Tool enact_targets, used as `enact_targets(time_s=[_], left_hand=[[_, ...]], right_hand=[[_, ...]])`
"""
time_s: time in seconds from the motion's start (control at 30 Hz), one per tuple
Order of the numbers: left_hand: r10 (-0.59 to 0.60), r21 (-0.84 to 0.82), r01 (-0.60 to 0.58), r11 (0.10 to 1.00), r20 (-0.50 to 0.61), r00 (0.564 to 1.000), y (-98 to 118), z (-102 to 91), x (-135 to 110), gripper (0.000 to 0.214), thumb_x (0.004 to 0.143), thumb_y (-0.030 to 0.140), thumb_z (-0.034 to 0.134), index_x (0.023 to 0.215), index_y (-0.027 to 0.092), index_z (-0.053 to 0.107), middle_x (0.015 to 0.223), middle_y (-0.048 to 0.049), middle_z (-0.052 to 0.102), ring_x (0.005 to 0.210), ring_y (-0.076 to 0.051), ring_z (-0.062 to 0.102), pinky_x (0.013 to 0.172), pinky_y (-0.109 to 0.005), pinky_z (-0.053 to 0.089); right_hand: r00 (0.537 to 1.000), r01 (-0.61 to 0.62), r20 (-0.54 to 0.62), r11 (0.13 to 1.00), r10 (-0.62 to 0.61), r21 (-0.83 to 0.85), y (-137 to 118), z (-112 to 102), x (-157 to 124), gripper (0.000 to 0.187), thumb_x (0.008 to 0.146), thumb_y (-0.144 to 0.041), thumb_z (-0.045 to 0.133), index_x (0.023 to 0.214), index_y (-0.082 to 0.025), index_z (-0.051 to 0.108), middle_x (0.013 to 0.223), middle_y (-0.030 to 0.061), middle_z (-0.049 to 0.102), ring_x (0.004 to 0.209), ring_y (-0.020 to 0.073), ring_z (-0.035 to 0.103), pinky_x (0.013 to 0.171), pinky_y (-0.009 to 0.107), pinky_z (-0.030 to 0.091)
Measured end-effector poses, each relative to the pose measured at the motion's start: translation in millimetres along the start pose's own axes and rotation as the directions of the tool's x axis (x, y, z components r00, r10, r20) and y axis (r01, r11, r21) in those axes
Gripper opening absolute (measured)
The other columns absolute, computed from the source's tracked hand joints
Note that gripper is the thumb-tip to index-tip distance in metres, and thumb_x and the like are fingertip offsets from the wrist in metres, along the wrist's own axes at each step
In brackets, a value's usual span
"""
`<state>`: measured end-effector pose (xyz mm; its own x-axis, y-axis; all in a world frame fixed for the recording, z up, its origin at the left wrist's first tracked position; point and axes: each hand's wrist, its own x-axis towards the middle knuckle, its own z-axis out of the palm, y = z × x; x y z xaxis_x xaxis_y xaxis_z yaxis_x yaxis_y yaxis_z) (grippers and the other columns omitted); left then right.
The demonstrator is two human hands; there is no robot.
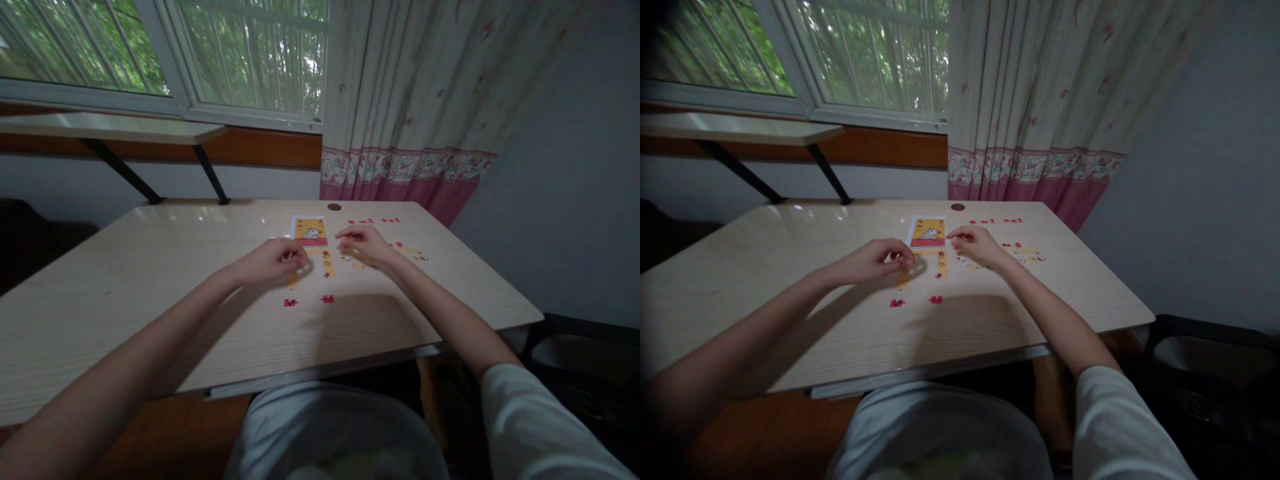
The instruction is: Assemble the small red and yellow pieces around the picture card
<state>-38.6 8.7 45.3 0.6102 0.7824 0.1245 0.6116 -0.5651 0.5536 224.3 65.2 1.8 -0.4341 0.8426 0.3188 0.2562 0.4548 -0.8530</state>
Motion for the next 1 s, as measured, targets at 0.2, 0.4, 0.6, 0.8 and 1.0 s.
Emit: enact_targets(time_s=[0.2,0.4,0.6,0.8,1.0], left_hand=[[0.026,-0.117,-0.019,0.993,0.052,0.998,5.8,14.3,17.2,0.025,0.076,0.035,0.054,0.08,0.015,0.069,0.071,-0.0024,0.065,0.064,-0.013,0.052,0.059,-0.023,0.038],[-0.025,-0.37,0.01,0.929,-0.036,0.999,-6.2,32.5,14.9,0.028,0.075,0.04,0.058,0.074,0.013,0.065,0.063,-0.0007,0.06,0.057,-0.01,0.049,0.054,-0.022,0.037],[-0.173,-0.487,0.049,0.872,-0.213,0.962,-21.2,38.2,11.9,0.029,0.07,0.042,0.064,0.069,0.013,0.062,0.058,0.0002,0.057,0.054,-0.011,0.049,0.052,-0.025,0.038],[-0.158,-0.504,0.046,0.862,-0.183,0.97,-16.7,39.1,8.8,0.029,0.07,0.042,0.065,0.069,0.013,0.064,0.062,-0.0015,0.059,0.056,-0.011,0.049,0.055,-0.027,0.039],[-0.097,-0.493,0.011,0.87,-0.151,0.984,-14.5,42.0,7.0,0.03,0.075,0.042,0.061,0.073,0.013,0.064,0.064,-0.0015,0.06,0.059,-0.012,0.05,0.058,-0.027,0.04]], right_hand=[[0.995,-0.096,0.024,0.961,0.093,0.259,-18.4,48.9,-16.3,0.034,0.063,-0.033,0.075,0.092,-0.016,0.065,0.07,-0.001,0.062,0.061,0.0095,0.059,0.058,0.023,0.049],[0.995,-0.102,0.007,0.977,0.102,0.188,-18.4,60.7,-20.7,0.029,0.073,-0.034,0.07,0.094,-0.016,0.062,0.075,0.0016,0.064,0.064,0.0107,0.06,0.06,0.025,0.05],[0.977,0.16,-0.086,0.942,-0.193,-0.293,-26.7,53.4,-28.7,0.028,0.081,-0.036,0.065,0.102,-0.018,0.066,0.091,0.0062,0.067,0.078,0.014,0.06,0.074,0.029,0.049],[0.943,0.282,-0.006,0.809,-0.332,-0.515,-33.8,50.6,-32.8,0.024,0.088,-0.036,0.056,0.104,-0.022,0.067,0.094,0.0058,0.069,0.088,0.0166,0.06,0.082,0.031,0.044],[0.92,0.34,0.045,0.736,-0.389,-0.585,-36.2,46.6,-33.4,0.021,0.088,-0.035,0.057,0.096,-0.019,0.068,0.086,0.0066,0.069,0.084,0.0171,0.06,0.081,0.031,0.041]])
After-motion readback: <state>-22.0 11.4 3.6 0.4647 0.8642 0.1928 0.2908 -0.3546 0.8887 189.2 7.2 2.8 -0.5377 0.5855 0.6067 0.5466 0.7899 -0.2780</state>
